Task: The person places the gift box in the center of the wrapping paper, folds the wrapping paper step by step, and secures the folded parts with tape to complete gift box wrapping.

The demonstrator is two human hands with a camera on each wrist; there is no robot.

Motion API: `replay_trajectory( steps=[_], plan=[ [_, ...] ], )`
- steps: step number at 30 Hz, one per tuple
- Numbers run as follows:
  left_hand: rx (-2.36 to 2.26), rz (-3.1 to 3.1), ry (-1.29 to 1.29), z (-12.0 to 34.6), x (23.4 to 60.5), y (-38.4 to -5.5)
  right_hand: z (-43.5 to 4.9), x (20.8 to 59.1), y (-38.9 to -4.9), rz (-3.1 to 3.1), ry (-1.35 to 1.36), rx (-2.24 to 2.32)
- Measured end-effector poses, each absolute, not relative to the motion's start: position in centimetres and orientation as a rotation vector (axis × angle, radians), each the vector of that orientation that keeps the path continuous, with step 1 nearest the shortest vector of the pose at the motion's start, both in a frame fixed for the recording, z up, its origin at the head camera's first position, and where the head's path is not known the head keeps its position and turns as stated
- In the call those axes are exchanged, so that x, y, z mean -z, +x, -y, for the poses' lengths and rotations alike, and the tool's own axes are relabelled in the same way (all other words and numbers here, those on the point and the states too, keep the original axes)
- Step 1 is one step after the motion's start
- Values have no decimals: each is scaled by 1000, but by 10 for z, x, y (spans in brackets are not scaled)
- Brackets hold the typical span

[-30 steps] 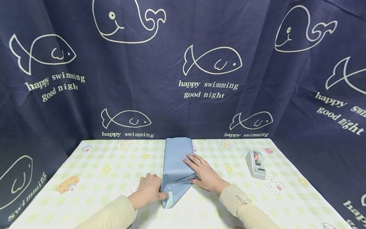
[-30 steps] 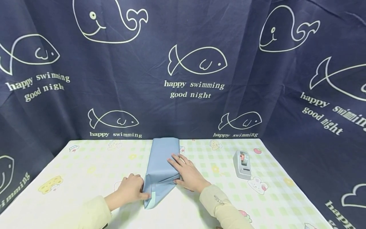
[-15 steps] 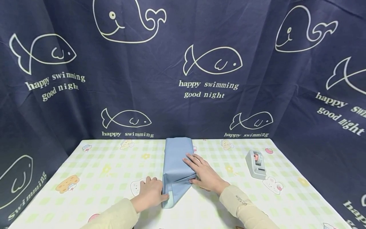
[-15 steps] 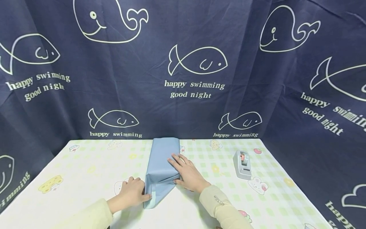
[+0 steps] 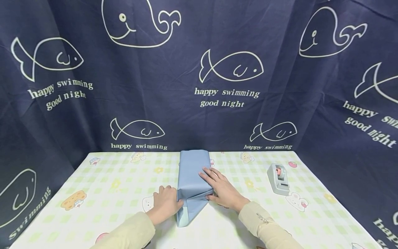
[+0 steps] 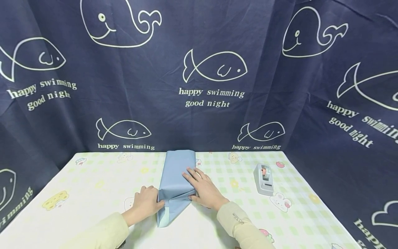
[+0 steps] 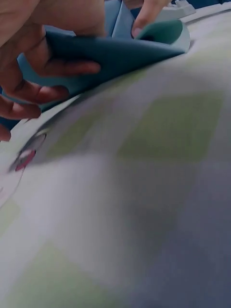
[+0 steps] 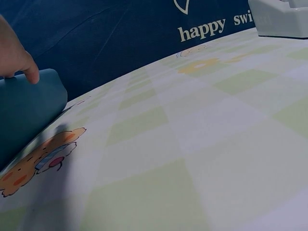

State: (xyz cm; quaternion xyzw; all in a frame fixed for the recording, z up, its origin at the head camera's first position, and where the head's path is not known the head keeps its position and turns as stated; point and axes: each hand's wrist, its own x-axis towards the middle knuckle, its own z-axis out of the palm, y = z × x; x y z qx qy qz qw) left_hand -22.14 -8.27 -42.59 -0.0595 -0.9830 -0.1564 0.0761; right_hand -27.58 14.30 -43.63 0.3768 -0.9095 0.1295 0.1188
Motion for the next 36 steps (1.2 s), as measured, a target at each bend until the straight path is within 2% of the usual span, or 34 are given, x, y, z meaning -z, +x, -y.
replay_trajectory(
  steps=[19, 36],
  plan=[
    [350, 2936, -165, 82, 431, -222, -142, 435, -274, 2671, 1089, -394],
    [416, 2997, -310, 81, 427, -200, -141, 434, -272, 2677, 1081, -408]
  ],
)
